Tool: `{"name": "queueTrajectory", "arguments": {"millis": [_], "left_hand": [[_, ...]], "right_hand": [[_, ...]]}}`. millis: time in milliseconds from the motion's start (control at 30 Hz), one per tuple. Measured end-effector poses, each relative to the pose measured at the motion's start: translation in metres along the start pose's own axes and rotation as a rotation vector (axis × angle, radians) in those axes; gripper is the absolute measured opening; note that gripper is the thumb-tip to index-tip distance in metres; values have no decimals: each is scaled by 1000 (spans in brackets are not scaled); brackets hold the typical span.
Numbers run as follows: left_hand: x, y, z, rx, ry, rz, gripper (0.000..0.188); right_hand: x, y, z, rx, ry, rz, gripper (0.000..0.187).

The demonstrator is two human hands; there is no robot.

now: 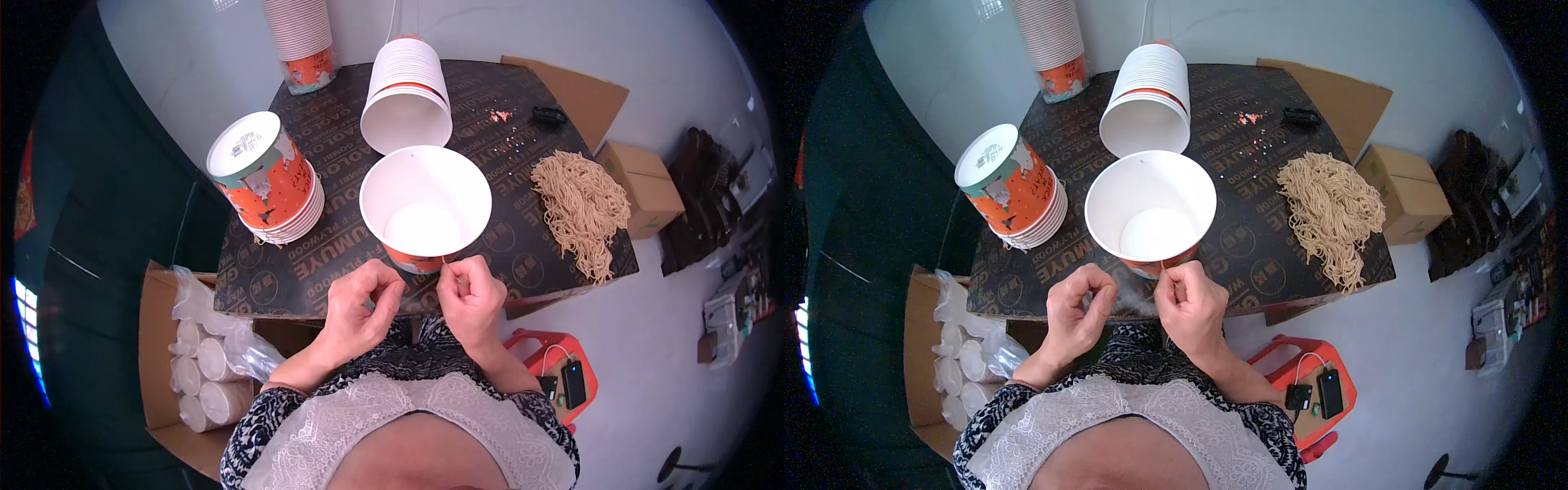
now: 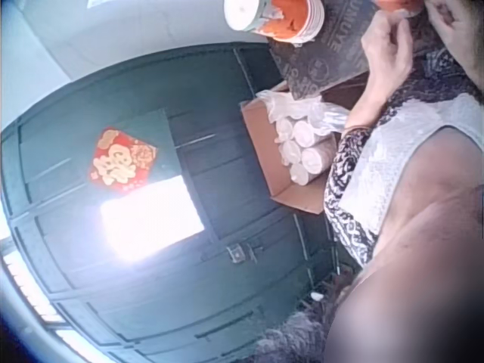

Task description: Securing rubber bands onto paper cups through pre-made holes.

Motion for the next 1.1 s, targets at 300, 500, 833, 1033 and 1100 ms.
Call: {"name": "queueTrajectory", "arguments": {"millis": [300, 500, 833, 1033, 1100], "left_hand": [[33, 17, -54, 13, -255, -255, 11], [-5, -33, -90, -546, -128, -167, 24], [-14, -73, -89, -977, 35, -174, 14], [-14, -73, -88, -830, 17, -204, 14], [-11, -71, -91, -776, 34, -192, 14]], "right_hand": [[1, -4, -7, 49, 35, 5, 18], [7, -6, -5, 44, 47, -1, 16], [9, 3, -7, -1, 39, -50, 15], [25, 8, -9, -41, -118, -172, 10], [29, 10, -8, -41, -133, -186, 10]]}}
Point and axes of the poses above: each hand's wrist, its own z-axis away from the middle knuckle, its own y-axis out of the back of the hand, x = y × z, the point moved 8 cm from there along -z, towards the middle knuckle, and after that the axes turned 3 degrees about -z, right-handed, at the moved point
